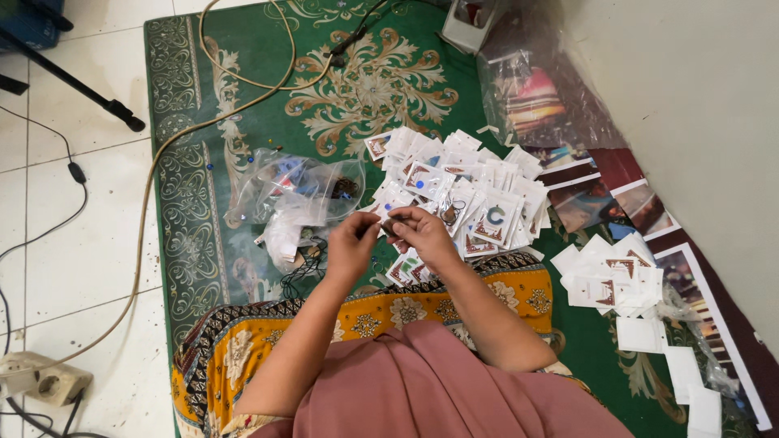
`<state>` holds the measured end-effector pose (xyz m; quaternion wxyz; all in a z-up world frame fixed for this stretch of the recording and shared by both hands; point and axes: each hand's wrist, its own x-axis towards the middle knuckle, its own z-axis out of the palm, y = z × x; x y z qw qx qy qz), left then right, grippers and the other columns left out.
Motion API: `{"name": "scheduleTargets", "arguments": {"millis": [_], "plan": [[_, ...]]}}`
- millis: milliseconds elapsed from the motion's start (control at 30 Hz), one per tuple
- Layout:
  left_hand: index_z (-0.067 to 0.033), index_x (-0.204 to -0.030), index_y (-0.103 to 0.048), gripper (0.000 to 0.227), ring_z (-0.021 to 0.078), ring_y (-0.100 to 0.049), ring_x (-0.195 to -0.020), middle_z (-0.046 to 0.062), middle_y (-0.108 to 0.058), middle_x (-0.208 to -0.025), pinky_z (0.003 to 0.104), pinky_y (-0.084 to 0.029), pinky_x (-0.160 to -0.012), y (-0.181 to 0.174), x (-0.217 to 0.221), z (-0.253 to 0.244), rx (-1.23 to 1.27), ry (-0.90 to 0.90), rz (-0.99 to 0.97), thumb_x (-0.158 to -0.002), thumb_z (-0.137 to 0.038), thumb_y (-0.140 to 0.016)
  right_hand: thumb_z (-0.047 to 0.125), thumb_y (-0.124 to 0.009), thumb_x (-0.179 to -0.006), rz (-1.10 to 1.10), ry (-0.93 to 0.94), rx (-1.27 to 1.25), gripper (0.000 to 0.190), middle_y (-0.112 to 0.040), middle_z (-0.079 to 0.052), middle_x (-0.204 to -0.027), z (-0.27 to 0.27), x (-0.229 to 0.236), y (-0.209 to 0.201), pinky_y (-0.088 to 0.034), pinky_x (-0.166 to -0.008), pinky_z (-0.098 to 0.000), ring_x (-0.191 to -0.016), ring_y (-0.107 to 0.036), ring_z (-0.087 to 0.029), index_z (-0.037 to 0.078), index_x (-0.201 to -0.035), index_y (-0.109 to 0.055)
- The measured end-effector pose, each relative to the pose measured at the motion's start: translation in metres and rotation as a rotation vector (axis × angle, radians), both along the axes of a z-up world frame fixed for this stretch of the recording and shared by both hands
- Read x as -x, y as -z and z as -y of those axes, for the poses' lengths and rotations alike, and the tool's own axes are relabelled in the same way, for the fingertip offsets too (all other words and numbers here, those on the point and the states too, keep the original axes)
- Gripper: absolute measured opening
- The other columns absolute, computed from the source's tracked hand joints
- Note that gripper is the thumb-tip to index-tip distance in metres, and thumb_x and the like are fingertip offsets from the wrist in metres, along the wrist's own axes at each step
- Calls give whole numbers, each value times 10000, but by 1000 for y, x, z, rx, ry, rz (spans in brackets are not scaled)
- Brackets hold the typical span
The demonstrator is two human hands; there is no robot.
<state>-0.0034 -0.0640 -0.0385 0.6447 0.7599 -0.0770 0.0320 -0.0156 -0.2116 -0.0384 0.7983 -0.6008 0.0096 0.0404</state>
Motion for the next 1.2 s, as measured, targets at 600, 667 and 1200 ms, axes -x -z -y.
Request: {"name": "scheduleTargets", "arguments": {"millis": [600, 667, 1200], "plan": [[-42, -869, -646, 151, 36, -552, -603, 46, -654, -726, 159, -456, -550, 14, -8, 22, 515, -107, -359, -720, -24, -663, -8, -611, -755, -136, 44, -110, 189, -595, -77, -918, -4, 2, 3, -537, -638, -230, -776, -596, -120, 1, -936, -557], [-41, -890, -641, 158, 37, -550, -620, 42, -651, -721, 154, -449, -557, 12, -5, 25, 547, -126, -367, -732, -29, -650, 17, -615, -762, -163, 31, -162, 167, -593, -76, -891, -3, -2, 10, -543, -625, -244, -767, -598, -138, 20, -915, -547], [-209, -807, -664, 102, 194, -626, -758, -4, -653, -686, 327, -474, -692, 152, -68, -1, -428, 21, -200, -770, -202, -569, -18, -577, -782, -140, 66, -259, 218, -628, -156, -825, 18, -22, 41, -564, -606, -339, -691, -648, -231, 19, -964, -465]]}}
